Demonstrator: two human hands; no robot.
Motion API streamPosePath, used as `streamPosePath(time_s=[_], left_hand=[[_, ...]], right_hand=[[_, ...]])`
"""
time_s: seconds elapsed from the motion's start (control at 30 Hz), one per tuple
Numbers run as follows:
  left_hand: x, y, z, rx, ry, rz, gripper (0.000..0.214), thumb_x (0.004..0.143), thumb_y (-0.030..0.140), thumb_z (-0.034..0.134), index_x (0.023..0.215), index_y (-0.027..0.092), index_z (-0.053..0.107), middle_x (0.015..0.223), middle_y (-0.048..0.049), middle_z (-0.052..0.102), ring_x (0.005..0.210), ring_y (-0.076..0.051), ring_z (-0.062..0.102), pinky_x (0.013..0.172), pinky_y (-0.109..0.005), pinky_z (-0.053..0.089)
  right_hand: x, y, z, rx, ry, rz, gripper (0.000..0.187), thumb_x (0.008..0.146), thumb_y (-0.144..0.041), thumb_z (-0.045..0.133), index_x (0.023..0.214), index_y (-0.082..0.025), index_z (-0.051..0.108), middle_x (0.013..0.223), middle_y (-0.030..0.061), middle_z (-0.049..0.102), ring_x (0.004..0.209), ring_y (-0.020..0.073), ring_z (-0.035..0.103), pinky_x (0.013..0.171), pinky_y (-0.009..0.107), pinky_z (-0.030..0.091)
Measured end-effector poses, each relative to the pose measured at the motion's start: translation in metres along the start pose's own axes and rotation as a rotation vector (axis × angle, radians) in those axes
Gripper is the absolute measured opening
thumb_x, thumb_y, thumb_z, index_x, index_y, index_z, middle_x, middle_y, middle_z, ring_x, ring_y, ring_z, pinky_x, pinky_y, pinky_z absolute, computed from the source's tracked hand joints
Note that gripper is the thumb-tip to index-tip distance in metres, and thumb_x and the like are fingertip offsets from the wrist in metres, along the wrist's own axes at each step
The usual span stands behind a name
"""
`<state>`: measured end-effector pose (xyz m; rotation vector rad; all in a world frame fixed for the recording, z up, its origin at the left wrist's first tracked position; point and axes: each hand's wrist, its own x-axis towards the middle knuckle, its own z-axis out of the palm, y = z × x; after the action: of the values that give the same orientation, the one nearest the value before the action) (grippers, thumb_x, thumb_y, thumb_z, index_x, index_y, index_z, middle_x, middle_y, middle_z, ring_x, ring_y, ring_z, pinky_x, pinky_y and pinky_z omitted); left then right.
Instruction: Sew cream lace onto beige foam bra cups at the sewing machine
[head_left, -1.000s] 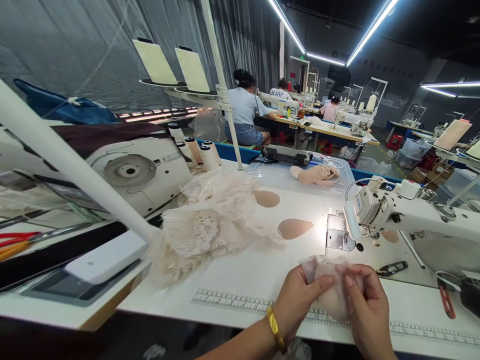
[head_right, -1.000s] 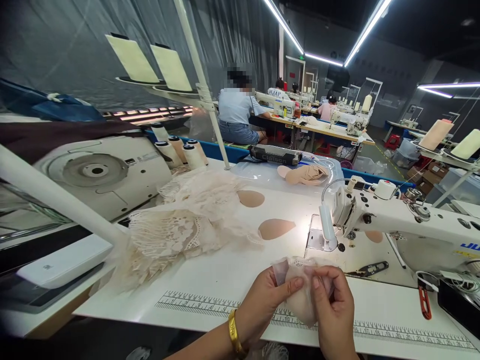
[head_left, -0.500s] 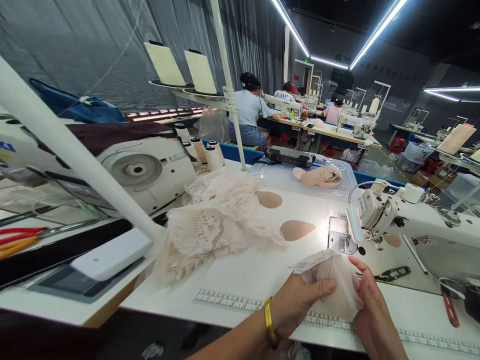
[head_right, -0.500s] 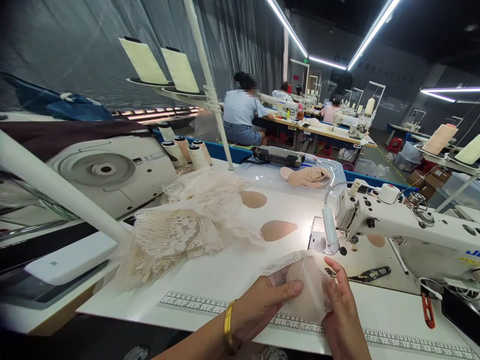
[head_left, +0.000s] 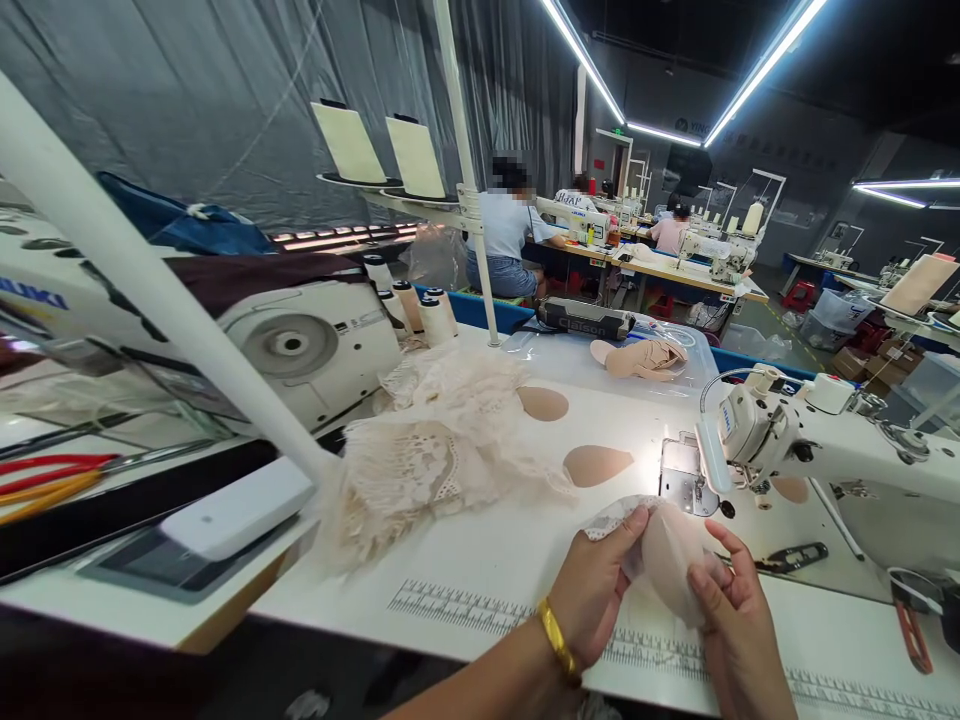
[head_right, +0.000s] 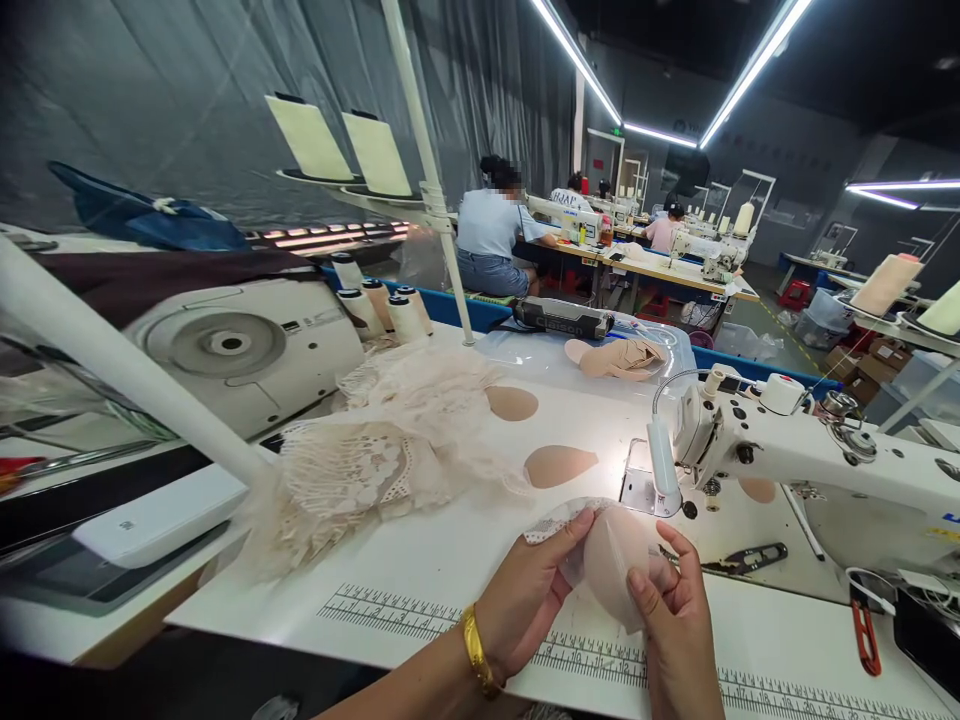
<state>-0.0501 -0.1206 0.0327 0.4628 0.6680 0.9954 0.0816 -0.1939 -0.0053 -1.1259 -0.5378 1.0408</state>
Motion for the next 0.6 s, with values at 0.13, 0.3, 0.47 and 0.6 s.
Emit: streamPosePath(time_s=[0.13, 0.3, 0.47, 0.6], left_hand=[[-0.002, 0.002, 0.003, -0.011, -0.038, -0.025, 0.041, 0.070, 0.042, 0.093, 0.095, 0.013, 0.079, 0.098, -0.0103, 0.080, 0.089, -0.026, 0.074, 0.082, -0.034, 0.058], [0.001, -0.003, 0.004, -0.045, -0.134, -0.142, 0.043, 0.068, 0.041, 0.094, 0.095, 0.012, 0.076, 0.095, -0.0108, 0.078, 0.089, -0.025, 0.073, 0.080, -0.032, 0.056], [0.007, 0.006, 0.007, -0.033, -0.128, -0.194, 0.037, 0.066, 0.034, 0.094, 0.091, 0.012, 0.077, 0.091, -0.0106, 0.077, 0.085, -0.024, 0.071, 0.078, -0.031, 0.056], [0.009, 0.035, 0.008, 0.312, -0.422, -0.134, 0.038, 0.079, 0.043, 0.083, 0.107, 0.017, 0.079, 0.105, -0.0116, 0.077, 0.098, -0.028, 0.070, 0.085, -0.037, 0.055]], right_hand=[[-0.001, -0.002, 0.001, 0.014, 0.005, 0.018, 0.077, 0.072, -0.046, 0.092, 0.137, -0.031, 0.053, 0.090, -0.0007, 0.075, 0.083, 0.0222, 0.071, 0.079, 0.036, 0.057], [-0.001, -0.001, 0.004, 0.001, 0.024, -0.006, 0.081, 0.073, -0.046, 0.091, 0.140, -0.029, 0.048, 0.093, 0.0009, 0.075, 0.087, 0.0227, 0.071, 0.079, 0.034, 0.056], [-0.002, 0.005, -0.010, -0.077, -0.070, -0.067, 0.090, 0.072, -0.045, 0.092, 0.147, -0.029, 0.045, 0.086, -0.0002, 0.073, 0.082, 0.0223, 0.070, 0.078, 0.036, 0.055], [0.012, -0.010, -0.040, -0.339, -0.241, -0.162, 0.080, 0.082, -0.037, 0.084, 0.151, -0.031, 0.045, 0.080, -0.0011, 0.070, 0.076, 0.0209, 0.068, 0.072, 0.033, 0.054]])
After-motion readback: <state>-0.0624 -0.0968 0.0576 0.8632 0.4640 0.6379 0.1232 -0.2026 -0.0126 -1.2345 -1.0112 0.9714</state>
